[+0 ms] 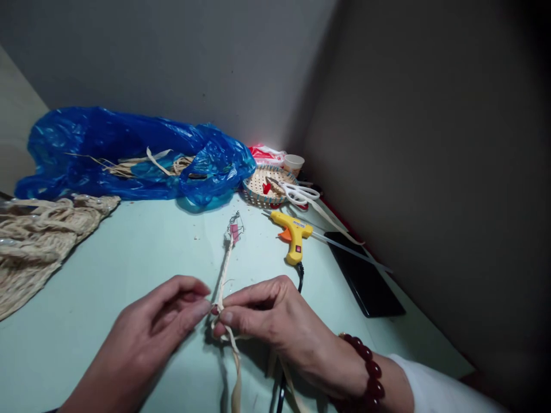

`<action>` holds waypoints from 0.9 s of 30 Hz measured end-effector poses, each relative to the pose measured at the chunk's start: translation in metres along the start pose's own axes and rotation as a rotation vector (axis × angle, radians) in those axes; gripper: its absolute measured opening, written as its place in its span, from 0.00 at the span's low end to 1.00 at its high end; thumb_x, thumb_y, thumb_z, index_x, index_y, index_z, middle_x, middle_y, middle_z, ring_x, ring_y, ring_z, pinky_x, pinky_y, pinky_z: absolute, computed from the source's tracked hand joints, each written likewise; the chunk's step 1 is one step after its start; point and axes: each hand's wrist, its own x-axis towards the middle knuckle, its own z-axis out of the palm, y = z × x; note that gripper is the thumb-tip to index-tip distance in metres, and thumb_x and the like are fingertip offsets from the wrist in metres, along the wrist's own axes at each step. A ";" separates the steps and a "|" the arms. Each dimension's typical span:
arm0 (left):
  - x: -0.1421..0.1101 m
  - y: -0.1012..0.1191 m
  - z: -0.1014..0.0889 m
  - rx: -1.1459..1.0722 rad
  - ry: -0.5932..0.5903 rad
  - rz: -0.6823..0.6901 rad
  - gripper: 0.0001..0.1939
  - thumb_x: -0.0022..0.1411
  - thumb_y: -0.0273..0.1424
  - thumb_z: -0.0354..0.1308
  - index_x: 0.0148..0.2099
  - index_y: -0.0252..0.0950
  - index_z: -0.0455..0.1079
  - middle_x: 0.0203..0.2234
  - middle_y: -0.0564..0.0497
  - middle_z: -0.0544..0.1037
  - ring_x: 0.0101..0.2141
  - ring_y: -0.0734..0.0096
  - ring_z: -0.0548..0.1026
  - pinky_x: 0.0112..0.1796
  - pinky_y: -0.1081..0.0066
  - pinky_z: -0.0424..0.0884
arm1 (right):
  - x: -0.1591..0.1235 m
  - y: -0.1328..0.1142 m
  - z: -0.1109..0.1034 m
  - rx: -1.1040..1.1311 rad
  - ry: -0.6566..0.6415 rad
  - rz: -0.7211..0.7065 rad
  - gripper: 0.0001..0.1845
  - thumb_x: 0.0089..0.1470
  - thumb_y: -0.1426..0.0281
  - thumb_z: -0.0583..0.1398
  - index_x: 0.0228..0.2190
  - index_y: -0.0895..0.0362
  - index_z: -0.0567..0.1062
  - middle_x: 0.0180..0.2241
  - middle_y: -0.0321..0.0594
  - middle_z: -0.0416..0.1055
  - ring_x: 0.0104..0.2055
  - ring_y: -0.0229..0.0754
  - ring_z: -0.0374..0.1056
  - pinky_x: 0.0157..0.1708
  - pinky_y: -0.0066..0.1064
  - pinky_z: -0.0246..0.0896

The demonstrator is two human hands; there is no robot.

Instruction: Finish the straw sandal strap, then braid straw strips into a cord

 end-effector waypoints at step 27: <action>-0.004 0.046 -0.007 0.016 -0.339 -0.008 0.08 0.62 0.35 0.56 0.37 0.37 0.73 0.29 0.52 0.76 0.35 0.65 0.72 0.38 0.71 0.65 | -0.002 0.001 -0.006 -0.198 -0.028 -0.200 0.10 0.46 0.68 0.64 0.26 0.63 0.83 0.24 0.40 0.75 0.25 0.35 0.61 0.29 0.28 0.55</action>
